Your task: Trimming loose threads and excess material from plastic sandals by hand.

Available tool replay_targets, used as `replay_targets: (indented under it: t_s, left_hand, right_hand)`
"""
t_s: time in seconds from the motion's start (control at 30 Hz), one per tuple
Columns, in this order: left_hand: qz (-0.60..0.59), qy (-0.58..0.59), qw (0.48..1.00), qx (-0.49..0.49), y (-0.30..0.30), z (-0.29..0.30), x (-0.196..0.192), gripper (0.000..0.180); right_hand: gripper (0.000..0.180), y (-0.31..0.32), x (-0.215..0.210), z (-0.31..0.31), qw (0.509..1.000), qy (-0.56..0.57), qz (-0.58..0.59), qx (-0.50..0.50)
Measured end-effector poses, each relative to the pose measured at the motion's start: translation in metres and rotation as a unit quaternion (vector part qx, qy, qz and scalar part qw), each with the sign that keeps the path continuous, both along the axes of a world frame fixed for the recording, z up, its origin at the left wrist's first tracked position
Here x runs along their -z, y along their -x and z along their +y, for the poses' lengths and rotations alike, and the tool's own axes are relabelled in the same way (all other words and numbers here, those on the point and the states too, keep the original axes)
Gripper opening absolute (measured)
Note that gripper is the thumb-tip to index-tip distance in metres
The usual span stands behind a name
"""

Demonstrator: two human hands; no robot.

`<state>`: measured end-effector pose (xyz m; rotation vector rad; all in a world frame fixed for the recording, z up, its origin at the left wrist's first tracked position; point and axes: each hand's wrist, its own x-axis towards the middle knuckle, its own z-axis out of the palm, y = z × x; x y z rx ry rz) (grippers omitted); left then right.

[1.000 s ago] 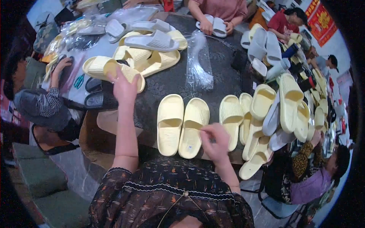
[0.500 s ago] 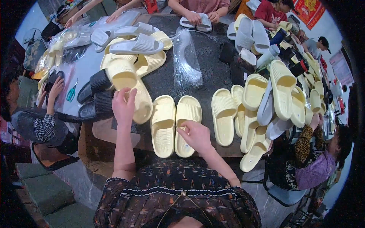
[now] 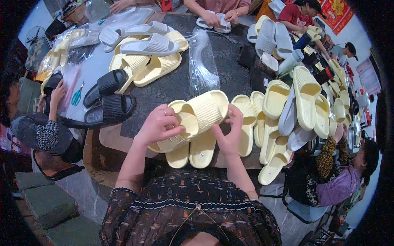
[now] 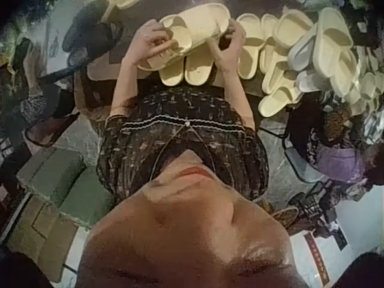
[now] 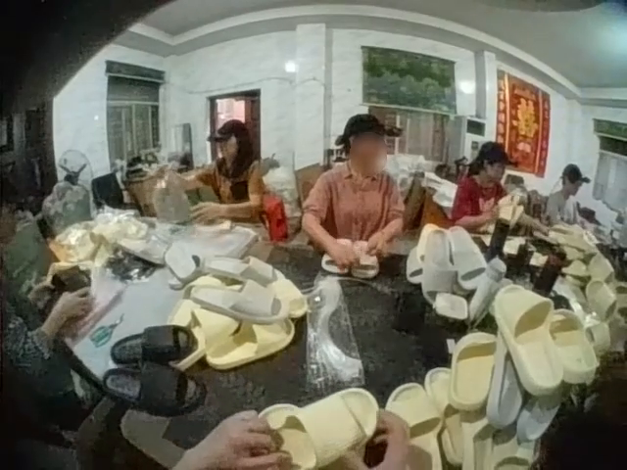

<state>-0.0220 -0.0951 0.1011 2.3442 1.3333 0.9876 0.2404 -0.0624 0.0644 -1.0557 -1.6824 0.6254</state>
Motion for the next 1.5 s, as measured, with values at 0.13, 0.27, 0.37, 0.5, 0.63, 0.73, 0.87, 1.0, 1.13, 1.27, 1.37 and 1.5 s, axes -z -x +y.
replay_targets:
  t_s: [0.13, 0.27, 0.37, 0.5, 0.63, 0.73, 0.87, 1.0, 1.13, 1.27, 1.37, 1.5]
  left_hand:
    - [0.041, -0.017, 0.999, -0.031, -0.01, -0.003, 0.001, 0.024]
    - [0.05, -0.041, 0.964, -0.256, -0.034, -0.017, 0.007, 0.048]
    - [-0.049, 0.096, 0.955, -0.277, -0.026, -0.025, 0.013, 0.053]
    - [-0.23, 0.155, 0.917, -0.287, 0.005, -0.027, 0.03, 0.051]
    - [-0.193, 0.025, 0.942, -0.272, 0.025, -0.03, 0.035, 0.056]
    - [-0.141, -0.005, 0.959, -0.246, 0.023, -0.024, 0.012, 0.055]
    - [-0.116, -0.102, 0.984, -0.091, 0.012, -0.018, -0.004, 0.031]
    - [-0.053, -0.101, 0.988, -0.107, -0.014, -0.009, -0.005, 0.025]
    - [0.005, -0.119, 0.986, -0.116, -0.026, 0.006, 0.001, 0.014]
    - [0.027, -0.09, 0.98, -0.175, -0.037, 0.023, 0.009, 0.009]
    - [0.06, 0.022, 0.981, -0.184, -0.043, 0.032, 0.025, 0.015]
    - [0.086, 0.009, 0.971, -0.221, -0.031, 0.034, 0.028, 0.024]
  right_hand:
    - [0.083, 0.015, -0.019, -0.005, 0.984, -0.077, -0.161, -0.01]
    - [0.079, 0.023, -0.008, -0.008, 0.995, -0.064, -0.067, -0.037]
    - [0.062, 0.016, 0.008, -0.006, 0.997, -0.002, 0.065, -0.037]
    - [0.038, 0.0, 0.024, -0.007, 0.999, 0.039, 0.011, -0.017]
    - [0.044, 0.0, 0.037, -0.003, 0.993, 0.012, -0.12, 0.006]
    - [0.06, 0.009, 0.064, -0.01, 0.984, 0.086, -0.156, -0.021]
    - [0.049, 0.027, 0.062, -0.012, 0.943, 0.233, 0.038, -0.235]
    - [0.036, 0.022, 0.049, -0.011, 0.963, 0.221, 0.132, -0.074]
    - [0.026, 0.0, 0.016, -0.014, 0.957, 0.174, 0.233, -0.009]
    - [0.016, -0.006, -0.005, -0.035, 0.992, 0.017, 0.116, -0.053]
    - [0.033, 0.018, -0.021, -0.038, 0.995, -0.019, -0.06, -0.072]
    - [0.057, 0.031, -0.023, -0.03, 0.979, -0.066, -0.191, 0.007]
